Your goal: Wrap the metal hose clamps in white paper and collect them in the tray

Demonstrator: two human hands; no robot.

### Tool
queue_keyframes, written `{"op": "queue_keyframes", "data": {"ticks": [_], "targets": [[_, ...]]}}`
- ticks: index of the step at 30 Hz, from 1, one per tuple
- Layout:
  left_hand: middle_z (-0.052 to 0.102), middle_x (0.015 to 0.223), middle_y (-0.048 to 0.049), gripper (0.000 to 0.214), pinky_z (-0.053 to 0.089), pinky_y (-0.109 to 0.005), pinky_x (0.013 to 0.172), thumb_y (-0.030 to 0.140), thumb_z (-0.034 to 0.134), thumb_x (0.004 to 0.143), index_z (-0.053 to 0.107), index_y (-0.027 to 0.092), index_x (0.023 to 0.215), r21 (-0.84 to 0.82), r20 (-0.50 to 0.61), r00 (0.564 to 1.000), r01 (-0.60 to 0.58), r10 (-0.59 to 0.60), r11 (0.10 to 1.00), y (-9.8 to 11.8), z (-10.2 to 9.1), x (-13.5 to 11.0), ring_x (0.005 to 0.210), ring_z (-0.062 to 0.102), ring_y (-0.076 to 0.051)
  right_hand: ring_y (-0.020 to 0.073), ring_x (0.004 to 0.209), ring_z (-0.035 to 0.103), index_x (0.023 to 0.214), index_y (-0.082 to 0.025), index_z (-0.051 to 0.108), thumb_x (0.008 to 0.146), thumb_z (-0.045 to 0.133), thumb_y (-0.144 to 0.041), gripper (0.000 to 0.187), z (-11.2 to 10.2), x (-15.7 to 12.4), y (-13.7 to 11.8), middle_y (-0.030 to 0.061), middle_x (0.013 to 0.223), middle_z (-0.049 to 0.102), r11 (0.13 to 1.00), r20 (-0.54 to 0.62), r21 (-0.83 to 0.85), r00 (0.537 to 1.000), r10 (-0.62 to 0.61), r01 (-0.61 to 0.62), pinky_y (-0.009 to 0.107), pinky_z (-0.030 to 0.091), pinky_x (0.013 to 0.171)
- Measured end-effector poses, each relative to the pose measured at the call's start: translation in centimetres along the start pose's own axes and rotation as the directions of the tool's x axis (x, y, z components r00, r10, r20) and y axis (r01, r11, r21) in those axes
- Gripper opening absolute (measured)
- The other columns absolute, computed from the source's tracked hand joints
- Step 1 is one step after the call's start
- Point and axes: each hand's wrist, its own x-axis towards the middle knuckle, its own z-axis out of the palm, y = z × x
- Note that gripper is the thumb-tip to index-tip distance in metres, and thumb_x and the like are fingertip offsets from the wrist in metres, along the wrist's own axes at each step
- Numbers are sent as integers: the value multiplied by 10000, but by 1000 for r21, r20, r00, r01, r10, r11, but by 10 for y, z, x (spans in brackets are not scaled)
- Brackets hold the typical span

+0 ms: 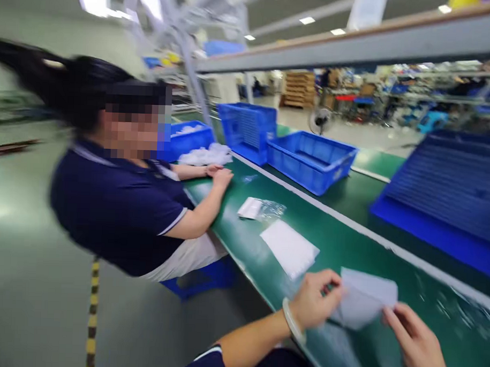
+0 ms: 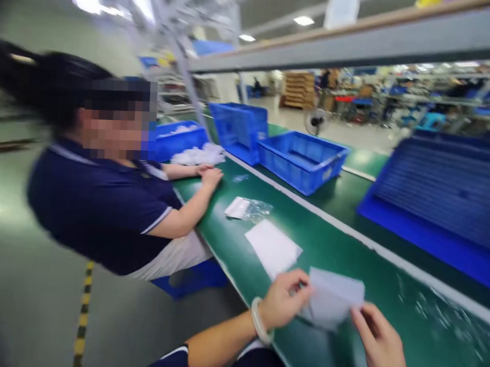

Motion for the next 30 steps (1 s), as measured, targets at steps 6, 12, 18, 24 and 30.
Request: {"op": "queue_keyframes", "data": {"ticks": [6, 12, 18, 24, 30], "targets": [[585, 709, -5, 187, 472, -214, 585, 319, 518, 901, 605, 154, 882, -1, 222, 973, -65, 64, 998, -8, -3, -6, 579, 551, -95, 160, 718, 622, 863, -202, 638, 839, 581, -479, 284, 7, -33, -19, 28, 761, 653, 963, -7, 266, 999, 48, -44, 253, 522, 667], [648, 782, -45, 216, 489, -235, 651, 298, 487, 922, 638, 144, 916, 63, 376, 926, 6, -29, 998, -49, -5, -70, 666, 595, -124, 185, 850, 642, 889, -182, 632, 876, 542, -482, 313, 47, -104, 12, 60, 880, 679, 918, 130, 353, 982, 141, -178, 298, 530, 806], [610, 743, -27, 230, 497, -235, 620, 342, 476, 927, 595, 146, 902, 19, 233, 969, 81, -84, 997, -60, 5, -80, 628, 586, -118, 190, 796, 626, 893, -172, 645, 856, 564, -505, 345, 62, -116, 16, 64, 842, 662, 889, -46, 389, 959, 280, -241, 293, 527, 756], [483, 571, 44, 304, 383, -188, 475, 435, 447, 930, 521, 173, 795, 108, 98, 956, 266, -276, 958, -63, 17, -61, 502, 469, -93, 159, 579, 547, 827, -189, 593, 882, 472, -569, 402, 73, -96, 13, 6, 646, 590, 893, -5, 305, 937, 349, -331, 263, 466, 532], [534, 585, 27, 201, 400, -230, 550, 314, 464, 918, 546, 181, 793, 489, 80, 985, 94, -152, 867, -65, 14, -44, 546, 538, -128, 152, 457, 524, 835, -221, 520, 896, 466, -523, 313, 68, -87, 15, -43, 541, 551, 950, -71, -81, 953, 296, -301, 264, 392, 473]]}}
